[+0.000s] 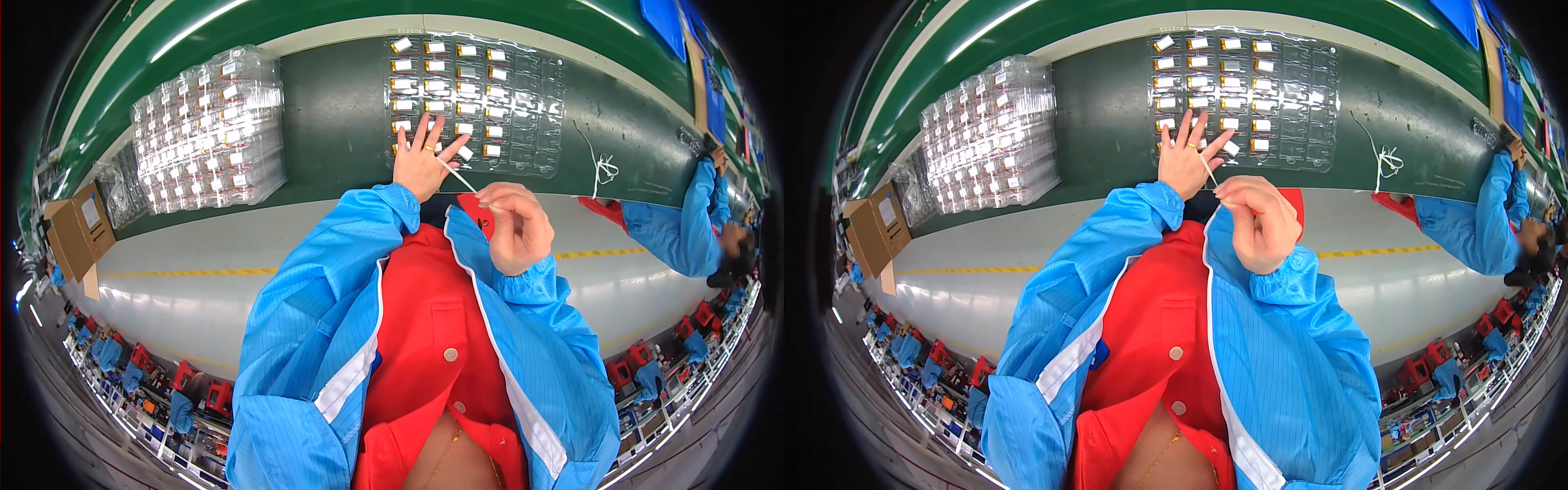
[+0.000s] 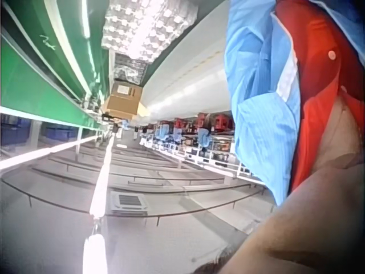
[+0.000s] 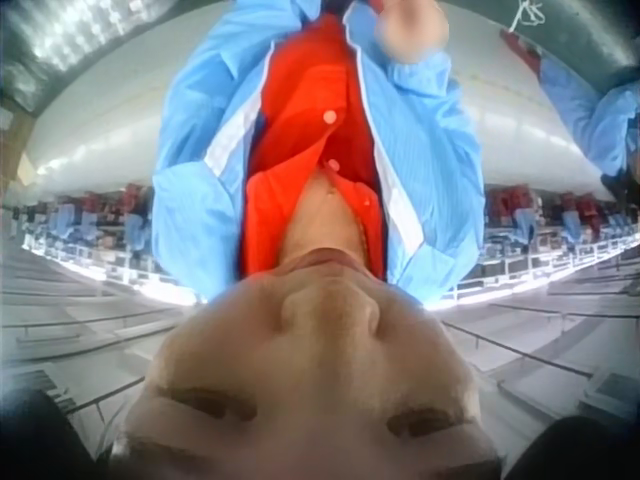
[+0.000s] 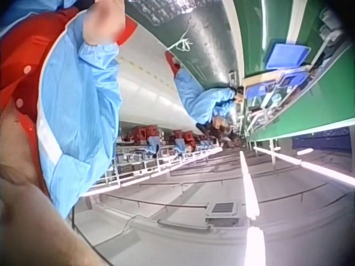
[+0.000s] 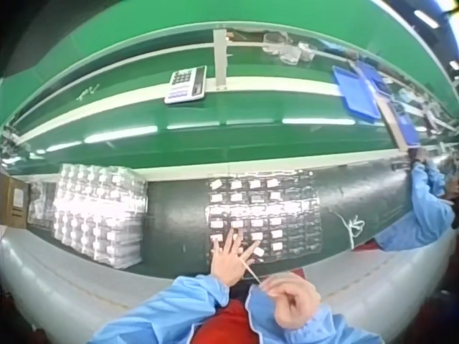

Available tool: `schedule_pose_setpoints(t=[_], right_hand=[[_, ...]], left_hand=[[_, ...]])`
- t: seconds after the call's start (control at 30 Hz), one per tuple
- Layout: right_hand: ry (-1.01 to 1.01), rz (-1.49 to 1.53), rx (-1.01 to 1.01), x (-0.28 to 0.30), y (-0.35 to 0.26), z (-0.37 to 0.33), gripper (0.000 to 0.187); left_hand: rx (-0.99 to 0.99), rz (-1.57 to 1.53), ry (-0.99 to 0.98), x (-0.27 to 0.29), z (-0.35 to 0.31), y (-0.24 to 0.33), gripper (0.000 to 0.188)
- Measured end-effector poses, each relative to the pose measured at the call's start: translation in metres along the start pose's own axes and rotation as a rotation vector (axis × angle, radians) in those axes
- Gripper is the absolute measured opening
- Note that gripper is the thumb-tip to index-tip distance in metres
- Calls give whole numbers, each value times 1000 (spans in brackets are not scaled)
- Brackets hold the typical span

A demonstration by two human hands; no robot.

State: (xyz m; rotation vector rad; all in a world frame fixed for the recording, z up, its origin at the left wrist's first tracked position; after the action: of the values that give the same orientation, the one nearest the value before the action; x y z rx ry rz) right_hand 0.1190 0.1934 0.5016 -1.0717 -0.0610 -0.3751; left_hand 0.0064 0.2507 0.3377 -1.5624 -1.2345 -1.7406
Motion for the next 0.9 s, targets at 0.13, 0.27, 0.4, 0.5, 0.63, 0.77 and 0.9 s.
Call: schedule_pose_setpoints(t=[0.13, 0.27, 0.4, 0.5, 0.63, 0.77, 0.9], right_hand=[[28, -18, -31, 8, -7, -2, 13], [187, 61, -122, 19, -12, -5, 7], [400, -43, 75, 34, -24, -4, 5], [524, -136, 155, 64, -35, 8, 3], [510, -258, -349, 144, -6, 1, 4], [127, -118, -982, 243, 52, -35, 9], [57, -388, -950, 299, 137, -59, 16]], left_hand=[[-45, -10, 4, -2, -3, -2, 56], [-130, 2, -54, -3, -10, -7, 57], [-174, 16, -36, -7, -8, -12, 56], [-167, 31, -68, -2, -8, -15, 56], [-184, 25, -94, 0, -8, -18, 58], [-213, 4, -101, 5, -8, -22, 59], [-209, -71, -95, 16, -9, -26, 58]])
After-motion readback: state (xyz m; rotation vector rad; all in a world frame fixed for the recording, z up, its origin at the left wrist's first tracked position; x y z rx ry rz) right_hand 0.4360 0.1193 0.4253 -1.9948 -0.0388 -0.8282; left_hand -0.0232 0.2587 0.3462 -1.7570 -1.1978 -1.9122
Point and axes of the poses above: each hand's wrist, its own z-axis towards the middle knuckle, its own x-axis out of the back of the hand, y = z × x, the point moved 2 cm from there along z, towards the middle knuckle, and after that the axes turned 8 degrees about x, right-handed, at the moved point
